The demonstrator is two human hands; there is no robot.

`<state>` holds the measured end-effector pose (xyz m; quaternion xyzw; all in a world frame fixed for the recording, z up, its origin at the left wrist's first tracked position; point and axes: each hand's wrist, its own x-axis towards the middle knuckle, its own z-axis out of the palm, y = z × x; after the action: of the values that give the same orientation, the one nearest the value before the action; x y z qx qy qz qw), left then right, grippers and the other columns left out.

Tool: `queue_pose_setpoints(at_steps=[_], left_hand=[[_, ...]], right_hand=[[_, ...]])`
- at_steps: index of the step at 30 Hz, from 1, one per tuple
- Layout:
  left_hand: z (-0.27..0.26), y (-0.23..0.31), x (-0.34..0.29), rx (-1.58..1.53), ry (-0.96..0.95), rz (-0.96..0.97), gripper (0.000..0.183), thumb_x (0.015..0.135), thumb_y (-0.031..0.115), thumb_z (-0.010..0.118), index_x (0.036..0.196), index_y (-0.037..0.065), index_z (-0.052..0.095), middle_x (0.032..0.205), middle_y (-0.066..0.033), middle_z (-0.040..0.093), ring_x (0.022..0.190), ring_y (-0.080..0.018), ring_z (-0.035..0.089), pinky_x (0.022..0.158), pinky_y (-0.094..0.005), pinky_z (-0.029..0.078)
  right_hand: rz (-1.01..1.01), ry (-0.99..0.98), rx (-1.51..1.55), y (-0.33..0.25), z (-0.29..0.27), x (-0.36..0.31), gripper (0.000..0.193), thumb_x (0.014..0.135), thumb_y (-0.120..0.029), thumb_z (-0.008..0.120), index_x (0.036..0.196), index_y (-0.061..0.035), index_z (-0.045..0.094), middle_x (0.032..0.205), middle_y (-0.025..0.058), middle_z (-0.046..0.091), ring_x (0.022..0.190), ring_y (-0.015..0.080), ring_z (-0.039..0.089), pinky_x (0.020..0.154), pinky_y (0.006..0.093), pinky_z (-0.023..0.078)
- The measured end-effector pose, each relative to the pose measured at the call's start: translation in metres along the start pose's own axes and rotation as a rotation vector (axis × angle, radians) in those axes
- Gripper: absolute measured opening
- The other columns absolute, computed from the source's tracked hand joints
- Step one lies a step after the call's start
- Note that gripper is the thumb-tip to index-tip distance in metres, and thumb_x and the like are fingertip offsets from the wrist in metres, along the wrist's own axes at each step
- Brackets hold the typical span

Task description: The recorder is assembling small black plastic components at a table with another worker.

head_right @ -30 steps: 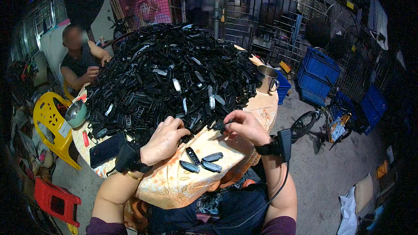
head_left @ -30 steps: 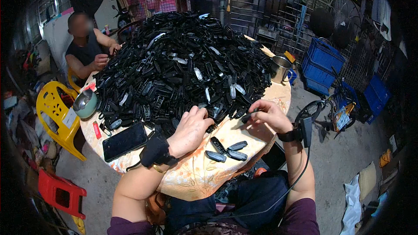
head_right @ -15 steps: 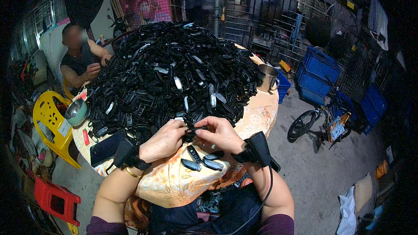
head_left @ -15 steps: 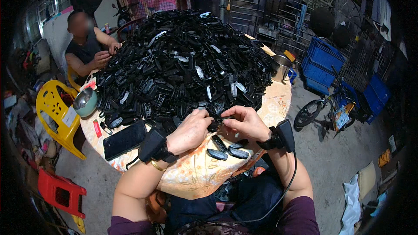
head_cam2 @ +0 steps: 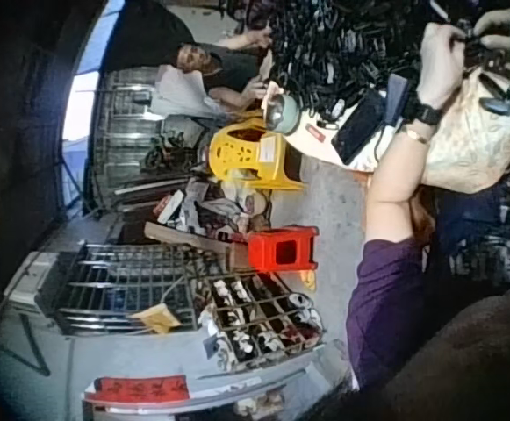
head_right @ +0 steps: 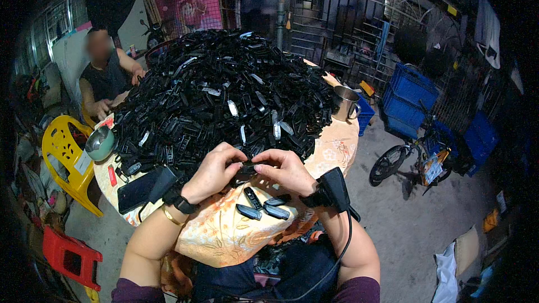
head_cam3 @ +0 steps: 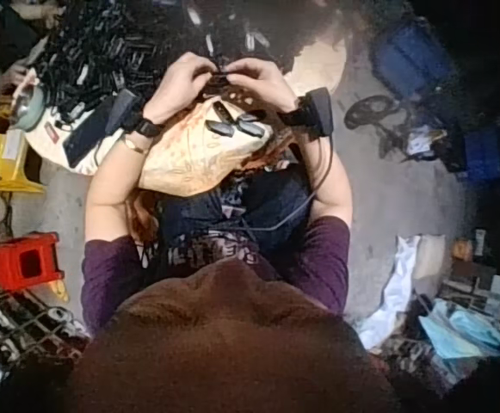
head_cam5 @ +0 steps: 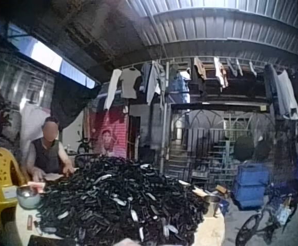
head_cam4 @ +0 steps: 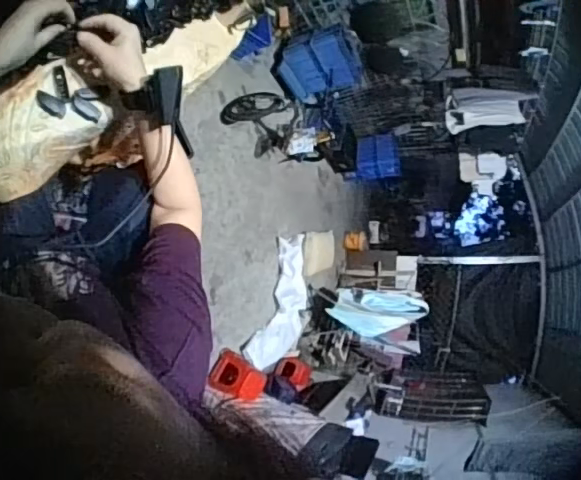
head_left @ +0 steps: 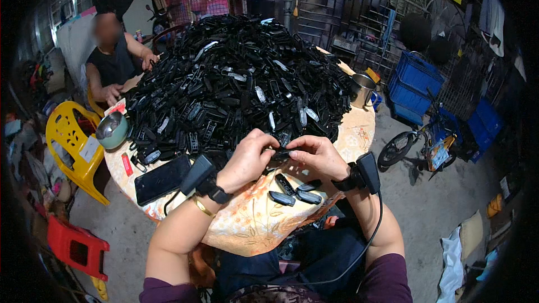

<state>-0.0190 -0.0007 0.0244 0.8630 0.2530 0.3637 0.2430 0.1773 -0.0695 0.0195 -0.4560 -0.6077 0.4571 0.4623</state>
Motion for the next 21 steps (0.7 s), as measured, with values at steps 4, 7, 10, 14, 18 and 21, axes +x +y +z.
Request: queue_pose_setpoints(at_steps=[4, 7, 10, 14, 18, 21], left_hand=[[-0.005, -0.003, 0.007, -0.509, -0.086, -0.392, 0.018, 0.089, 0.017, 0.055, 0.093, 0.002, 0.065, 0.083, -0.0045, 0.063, 0.068, -0.0105, 0.057, 0.059, -0.0211, 0.045], [-0.002, -0.012, 0.006, -0.878, -0.189, -0.558, 0.023, 0.093, 0.02, 0.052, 0.099, 0.0, 0.062, 0.085, -0.004, 0.064, 0.065, -0.0072, 0.057, 0.057, -0.0168, 0.046], [-0.002, -0.011, 0.005, -1.22, -0.218, -0.593, 0.023, 0.091, 0.014, 0.053, 0.108, -0.001, 0.058, 0.088, -0.0046, 0.064, 0.07, -0.0071, 0.058, 0.063, -0.0175, 0.05], [-0.001, -0.004, 0.002, -1.2, -0.165, -0.448, 0.03, 0.084, 0.001, 0.059, 0.114, -0.002, 0.056, 0.096, -0.0059, 0.063, 0.076, -0.0073, 0.058, 0.069, -0.0183, 0.049], [-0.001, 0.005, 0.004, -0.882, -0.106, -0.363, 0.029, 0.083, 0.0, 0.058, 0.112, -0.002, 0.059, 0.096, -0.0057, 0.064, 0.077, -0.007, 0.058, 0.069, -0.0196, 0.049], [0.001, 0.006, 0.004, -0.765, -0.051, -0.291, 0.028, 0.082, 0.002, 0.06, 0.11, -0.001, 0.061, 0.091, -0.0049, 0.065, 0.076, -0.0076, 0.059, 0.068, -0.0202, 0.048]], right_hand=[[-0.003, 0.118, 0.048, -0.001, 0.007, -0.005, 0.022, 0.085, -0.012, 0.063, 0.104, -0.0007, 0.061, 0.081, 0.003, 0.064, 0.067, 0.0072, 0.06, 0.057, 0.0209, 0.049], [0.02, 0.188, 0.135, 0.002, 0.012, -0.003, 0.021, 0.084, -0.012, 0.064, 0.102, -0.0006, 0.062, 0.081, 0.0035, 0.064, 0.066, 0.0075, 0.059, 0.056, 0.0219, 0.049], [0.021, 0.239, 0.156, 0.006, 0.015, 0.001, 0.021, 0.084, -0.012, 0.064, 0.101, -0.0003, 0.062, 0.08, 0.0044, 0.064, 0.065, 0.0083, 0.059, 0.057, 0.0224, 0.049], [0.027, 0.245, 0.389, 0.006, 0.016, 0.006, 0.019, 0.084, -0.011, 0.064, 0.1, 0.0001, 0.062, 0.08, 0.0043, 0.063, 0.064, 0.0096, 0.058, 0.056, 0.022, 0.048], [0.112, 0.205, 0.612, 0.0, 0.018, -0.001, 0.017, 0.085, -0.011, 0.062, 0.099, -0.0001, 0.062, 0.083, 0.0047, 0.063, 0.065, 0.0103, 0.059, 0.056, 0.021, 0.048], [0.098, 0.2, 0.583, 0.001, 0.016, -0.002, 0.017, 0.086, -0.012, 0.062, 0.098, -0.0001, 0.062, 0.081, 0.0041, 0.063, 0.066, 0.01, 0.059, 0.055, 0.0204, 0.049]])
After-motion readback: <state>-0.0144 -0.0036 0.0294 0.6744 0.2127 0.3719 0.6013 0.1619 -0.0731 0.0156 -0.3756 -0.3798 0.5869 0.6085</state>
